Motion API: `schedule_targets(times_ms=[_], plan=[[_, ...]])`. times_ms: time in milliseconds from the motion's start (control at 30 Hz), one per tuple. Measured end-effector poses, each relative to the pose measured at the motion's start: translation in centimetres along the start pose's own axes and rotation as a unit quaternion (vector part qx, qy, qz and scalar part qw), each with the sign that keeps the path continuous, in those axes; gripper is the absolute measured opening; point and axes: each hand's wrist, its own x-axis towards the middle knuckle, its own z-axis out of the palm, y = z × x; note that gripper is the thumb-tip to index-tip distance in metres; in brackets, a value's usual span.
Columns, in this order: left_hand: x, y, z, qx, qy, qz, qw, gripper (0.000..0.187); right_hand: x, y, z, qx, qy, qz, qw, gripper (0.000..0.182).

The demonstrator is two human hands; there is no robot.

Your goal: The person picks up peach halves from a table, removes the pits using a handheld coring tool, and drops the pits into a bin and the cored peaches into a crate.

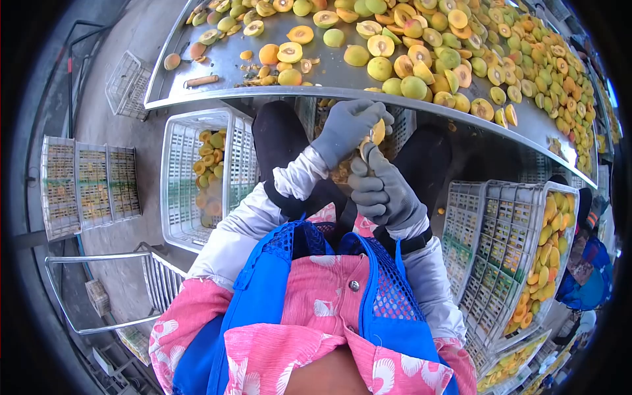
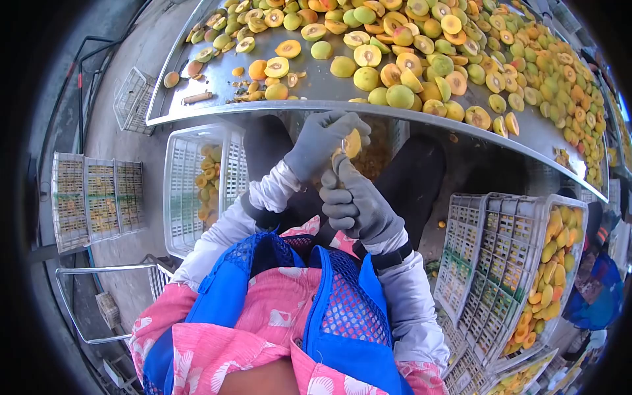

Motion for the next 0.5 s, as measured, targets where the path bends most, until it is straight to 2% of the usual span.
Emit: schedule_targets(times_ms=[67,100,167,200,233,300,367,433,467,500], plan=[[-0.2,-0.3,-0.6,-0.206,-0.035,-0.080,0.975,0.033,1.2,0.1,-1.0,0.113,-0.137,0.020,0.984,0.043],[0.1,-0.6,-0.6,-0.204,-0.036,-0.077,0.975,0.033,1.3,0.1,-1.4,0.110,-0.139,0.018,0.984,0.043],[0.1,-2.1,-0.6,-0.409,0.074,-0.112,0.903,0.034,1.0,0.6,0.2,-0.061,-0.061,-0.065,0.994,0.044],[-0.2,-2.8,-1.2,-0.381,0.067,-0.074,0.919,0.035,1.1,0.7,0.1,-0.060,-0.061,-0.062,0.994,0.044],[-0.3,-2.9,-1.7,-0.381,0.067,-0.074,0.919,0.035,1.2,0.7,0.0,-0.061,-0.050,-0.063,0.995,0.044],[-0.7,-2.9,-3.3,-0.222,0.108,0.052,0.968,0.041,1.5,0.6,-1.0,-0.068,-0.033,-0.065,0.995,0.045],[-1.6,-1.8,-6.0,-0.252,0.140,0.041,0.957,0.041,1.7,0.1,-2.2,-0.088,-0.020,-0.071,0.993,0.046],[-3.0,0.2,-8.1,-0.294,0.175,-0.050,0.938,0.046,2.6,0.0,-1.9,-0.093,-0.015,-0.060,0.994,0.046],[-4.0,0.8,-8.4,-0.289,0.186,-0.048,0.938,0.046,3.0,0.1,-1.0,-0.152,0.028,-0.064,0.986,0.046],[-5.1,1.2,-8.5,-0.252,0.200,0.003,0.947,0.048,3.3,0.2,-0.2,-0.212,0.072,-0.069,0.972,0.046]])
